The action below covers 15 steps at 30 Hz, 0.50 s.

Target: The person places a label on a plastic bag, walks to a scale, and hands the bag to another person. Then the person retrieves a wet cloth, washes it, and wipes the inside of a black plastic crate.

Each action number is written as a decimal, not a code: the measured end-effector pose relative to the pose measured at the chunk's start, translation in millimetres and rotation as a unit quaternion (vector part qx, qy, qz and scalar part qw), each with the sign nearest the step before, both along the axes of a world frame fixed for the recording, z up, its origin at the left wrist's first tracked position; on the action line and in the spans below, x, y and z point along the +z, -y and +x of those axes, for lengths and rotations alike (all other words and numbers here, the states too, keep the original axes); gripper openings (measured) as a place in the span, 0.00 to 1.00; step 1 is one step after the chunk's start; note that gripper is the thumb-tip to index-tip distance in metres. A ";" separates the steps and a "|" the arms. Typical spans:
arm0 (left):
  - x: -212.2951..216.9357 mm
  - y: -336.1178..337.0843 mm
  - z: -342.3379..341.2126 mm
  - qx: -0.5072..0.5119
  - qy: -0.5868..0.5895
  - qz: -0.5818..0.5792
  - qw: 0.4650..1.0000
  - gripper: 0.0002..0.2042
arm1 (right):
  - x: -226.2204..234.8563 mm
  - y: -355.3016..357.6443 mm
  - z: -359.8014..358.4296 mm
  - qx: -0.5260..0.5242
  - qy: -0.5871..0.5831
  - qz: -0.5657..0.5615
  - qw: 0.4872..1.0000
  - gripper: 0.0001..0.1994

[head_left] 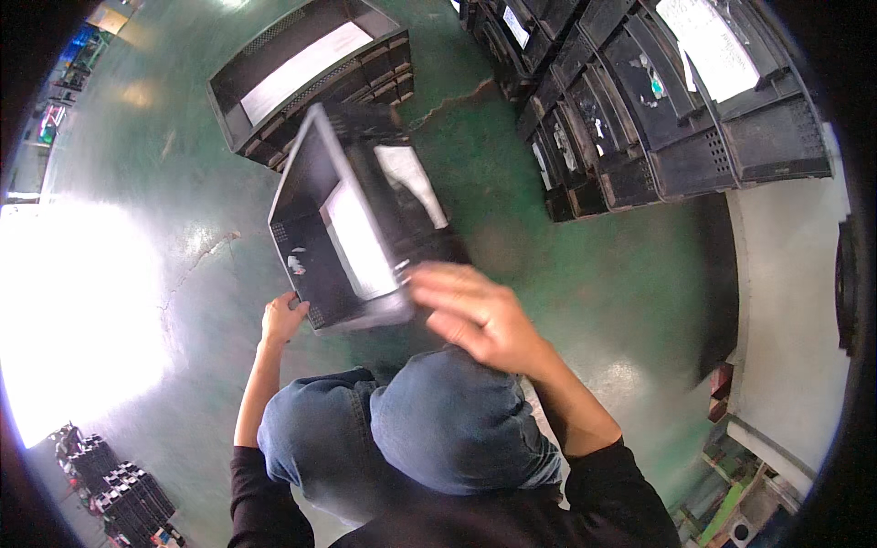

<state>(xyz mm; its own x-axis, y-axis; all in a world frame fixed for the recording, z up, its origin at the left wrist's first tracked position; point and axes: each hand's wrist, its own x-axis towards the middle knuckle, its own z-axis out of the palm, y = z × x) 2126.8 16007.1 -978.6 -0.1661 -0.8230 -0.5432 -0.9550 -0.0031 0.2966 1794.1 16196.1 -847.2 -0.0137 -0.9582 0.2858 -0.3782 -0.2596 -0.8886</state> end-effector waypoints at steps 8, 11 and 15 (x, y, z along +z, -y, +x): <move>-4.3 -0.5 -0.2 -0.022 -0.026 -0.046 0.998 0.21 | -5.0 -7.5 -12.9 -0.005 0.011 0.056 0.998 0.15; 14.2 -12.2 -20.8 -0.001 -0.047 -0.042 0.998 0.21 | -39.2 -31.7 -46.6 -0.192 0.182 0.199 0.944 0.16; 22.5 -21.0 -48.0 -0.023 -0.072 -0.076 0.994 0.22 | -96.2 -23.5 -94.3 -0.336 0.145 0.243 0.899 0.13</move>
